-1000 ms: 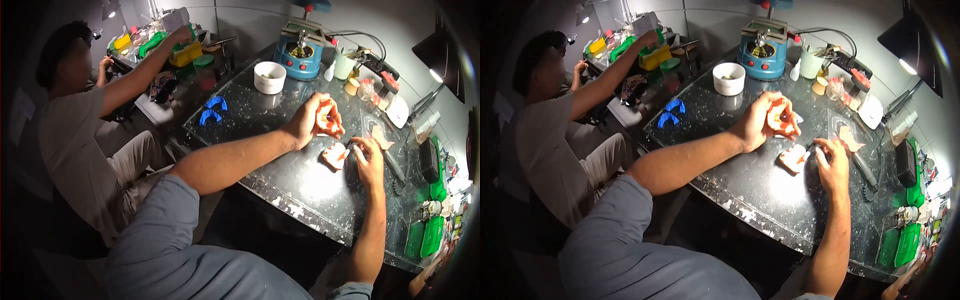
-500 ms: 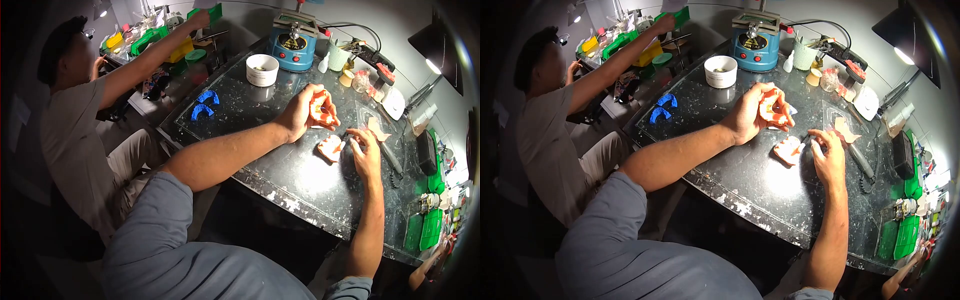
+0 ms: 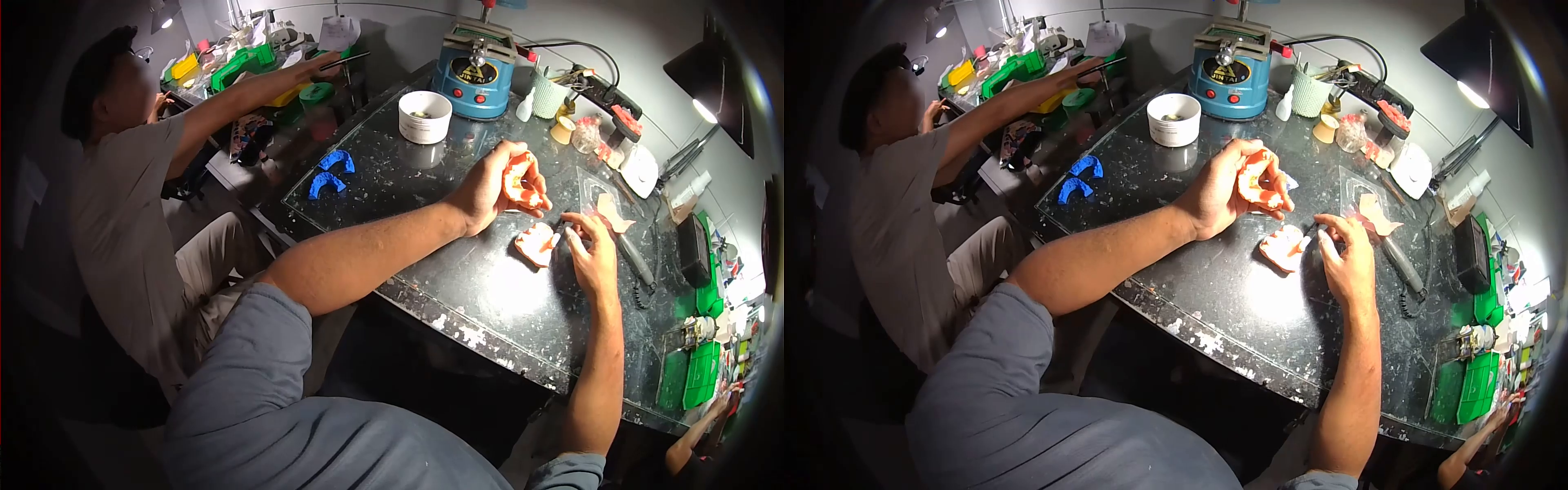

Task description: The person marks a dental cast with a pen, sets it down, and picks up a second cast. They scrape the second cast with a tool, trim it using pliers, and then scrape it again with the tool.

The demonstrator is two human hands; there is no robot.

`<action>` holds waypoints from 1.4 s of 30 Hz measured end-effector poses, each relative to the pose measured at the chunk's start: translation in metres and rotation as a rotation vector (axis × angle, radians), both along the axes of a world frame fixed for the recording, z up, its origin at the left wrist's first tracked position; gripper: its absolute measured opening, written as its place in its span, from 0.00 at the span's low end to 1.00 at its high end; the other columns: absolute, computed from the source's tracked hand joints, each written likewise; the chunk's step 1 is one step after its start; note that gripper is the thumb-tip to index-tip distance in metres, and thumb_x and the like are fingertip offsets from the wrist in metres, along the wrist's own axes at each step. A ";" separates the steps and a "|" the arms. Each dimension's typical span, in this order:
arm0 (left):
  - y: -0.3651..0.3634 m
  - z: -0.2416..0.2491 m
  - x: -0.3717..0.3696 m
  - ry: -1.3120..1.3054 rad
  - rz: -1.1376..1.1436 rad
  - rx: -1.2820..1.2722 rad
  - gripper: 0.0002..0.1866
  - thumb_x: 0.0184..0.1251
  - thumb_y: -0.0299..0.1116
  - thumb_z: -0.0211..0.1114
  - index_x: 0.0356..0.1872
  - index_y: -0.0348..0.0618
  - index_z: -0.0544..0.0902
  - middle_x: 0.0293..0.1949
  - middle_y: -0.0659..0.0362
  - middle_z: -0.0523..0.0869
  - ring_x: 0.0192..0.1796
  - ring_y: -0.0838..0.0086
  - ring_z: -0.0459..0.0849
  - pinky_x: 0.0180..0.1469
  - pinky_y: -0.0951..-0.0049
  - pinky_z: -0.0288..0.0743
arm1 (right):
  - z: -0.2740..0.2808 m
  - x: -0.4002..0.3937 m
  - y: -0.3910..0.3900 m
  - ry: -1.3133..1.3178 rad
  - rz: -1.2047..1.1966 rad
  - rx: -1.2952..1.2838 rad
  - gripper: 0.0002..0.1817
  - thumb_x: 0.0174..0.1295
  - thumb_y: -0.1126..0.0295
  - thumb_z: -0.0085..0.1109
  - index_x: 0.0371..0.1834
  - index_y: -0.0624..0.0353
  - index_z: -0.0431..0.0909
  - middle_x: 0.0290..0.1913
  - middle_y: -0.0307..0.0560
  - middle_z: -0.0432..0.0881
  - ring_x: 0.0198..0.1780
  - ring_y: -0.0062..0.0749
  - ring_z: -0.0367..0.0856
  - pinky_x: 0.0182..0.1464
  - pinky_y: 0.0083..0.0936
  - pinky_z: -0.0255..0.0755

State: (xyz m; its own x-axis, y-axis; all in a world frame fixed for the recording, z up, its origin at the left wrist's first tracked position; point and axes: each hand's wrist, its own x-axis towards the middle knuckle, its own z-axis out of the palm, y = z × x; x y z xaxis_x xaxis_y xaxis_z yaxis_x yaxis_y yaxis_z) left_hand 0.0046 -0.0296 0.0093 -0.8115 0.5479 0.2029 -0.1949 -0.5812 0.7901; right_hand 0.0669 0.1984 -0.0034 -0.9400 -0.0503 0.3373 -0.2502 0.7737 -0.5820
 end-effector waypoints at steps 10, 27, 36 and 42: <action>0.000 0.002 0.002 -0.005 0.027 0.002 0.23 0.73 0.51 0.45 0.30 0.42 0.75 0.31 0.54 0.83 0.37 0.63 0.89 0.40 0.64 0.86 | -0.001 -0.001 0.000 -0.004 0.012 -0.006 0.14 0.60 0.75 0.60 0.50 0.55 0.83 0.35 0.40 0.75 0.40 0.28 0.73 0.49 0.25 0.71; 0.001 0.002 0.001 -0.012 0.019 0.023 0.23 0.73 0.52 0.44 0.31 0.42 0.75 0.31 0.53 0.84 0.37 0.61 0.89 0.42 0.62 0.85 | -0.002 -0.001 0.002 -0.030 0.000 -0.011 0.15 0.60 0.75 0.60 0.51 0.53 0.83 0.35 0.39 0.75 0.39 0.28 0.73 0.48 0.25 0.71; -0.002 -0.008 -0.012 -0.261 0.093 0.334 0.11 0.68 0.35 0.48 0.41 0.38 0.73 0.46 0.47 0.79 0.60 0.47 0.76 0.67 0.46 0.68 | -0.004 -0.001 0.004 -0.009 0.004 -0.013 0.16 0.58 0.76 0.59 0.50 0.53 0.83 0.34 0.39 0.73 0.38 0.28 0.73 0.48 0.24 0.71; -0.009 -0.008 -0.024 -0.168 0.276 0.216 0.17 0.73 0.46 0.60 0.36 0.40 0.77 0.43 0.53 0.81 0.54 0.61 0.82 0.63 0.56 0.79 | -0.006 -0.003 0.006 0.036 0.037 0.000 0.18 0.55 0.77 0.56 0.49 0.55 0.83 0.33 0.40 0.73 0.38 0.28 0.74 0.46 0.25 0.71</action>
State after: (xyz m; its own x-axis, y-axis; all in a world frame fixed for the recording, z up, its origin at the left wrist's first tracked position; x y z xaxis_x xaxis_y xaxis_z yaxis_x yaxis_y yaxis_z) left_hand -0.0193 -0.0389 0.0015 -0.9543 0.2633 0.1415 -0.1239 -0.7793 0.6142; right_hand 0.0641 0.2048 -0.0093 -0.9250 -0.0848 0.3705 -0.2992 0.7636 -0.5722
